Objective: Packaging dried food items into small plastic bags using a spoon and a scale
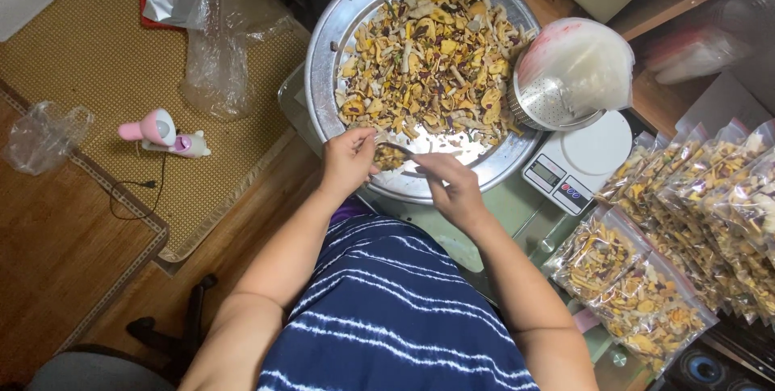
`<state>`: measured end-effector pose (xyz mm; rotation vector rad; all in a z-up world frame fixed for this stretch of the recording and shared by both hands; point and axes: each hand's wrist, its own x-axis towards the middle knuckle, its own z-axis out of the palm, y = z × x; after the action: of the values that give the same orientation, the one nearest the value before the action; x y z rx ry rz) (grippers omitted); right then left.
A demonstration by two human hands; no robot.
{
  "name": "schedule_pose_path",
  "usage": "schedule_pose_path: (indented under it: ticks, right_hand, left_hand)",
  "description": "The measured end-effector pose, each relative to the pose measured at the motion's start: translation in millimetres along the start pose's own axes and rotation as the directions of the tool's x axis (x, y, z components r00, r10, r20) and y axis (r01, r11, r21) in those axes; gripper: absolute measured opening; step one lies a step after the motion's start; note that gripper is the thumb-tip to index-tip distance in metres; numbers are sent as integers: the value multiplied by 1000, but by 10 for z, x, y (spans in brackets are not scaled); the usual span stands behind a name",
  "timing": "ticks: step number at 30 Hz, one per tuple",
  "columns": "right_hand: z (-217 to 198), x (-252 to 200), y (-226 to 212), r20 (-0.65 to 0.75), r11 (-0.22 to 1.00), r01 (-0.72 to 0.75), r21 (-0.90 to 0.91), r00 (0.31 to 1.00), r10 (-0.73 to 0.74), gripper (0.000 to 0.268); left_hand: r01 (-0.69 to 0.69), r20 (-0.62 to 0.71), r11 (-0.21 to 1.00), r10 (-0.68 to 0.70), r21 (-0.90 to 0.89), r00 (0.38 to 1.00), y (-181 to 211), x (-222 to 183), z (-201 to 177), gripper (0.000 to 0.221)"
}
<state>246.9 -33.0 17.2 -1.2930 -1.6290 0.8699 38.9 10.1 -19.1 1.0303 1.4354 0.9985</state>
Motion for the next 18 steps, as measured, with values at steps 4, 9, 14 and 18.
schedule_pose_path:
  ticks: [4, 9, 14, 18]
  right_hand:
    - [24, -54, -54, -2, 976, 185, -115, 983, -186, 29]
    - [-217, -143, 299, -370, 940, -123, 317, 897, 242, 19]
    - [-426, -334, 1109, -289, 704, -429, 566, 697, 657, 19]
    - [-543, -523, 1507, -246, 617, -595, 515, 587, 771, 23]
  left_hand:
    - [29, 12, 1000, -29, 1, 1000, 71, 15, -26, 27]
    - [10, -15, 1000, -11, -16, 1000, 105, -38, -122, 24]
    - [20, -26, 999, -21, -50, 999, 79, -40, -222, 24]
    - [20, -14, 997, -21, -71, 1000, 60, -33, -262, 24]
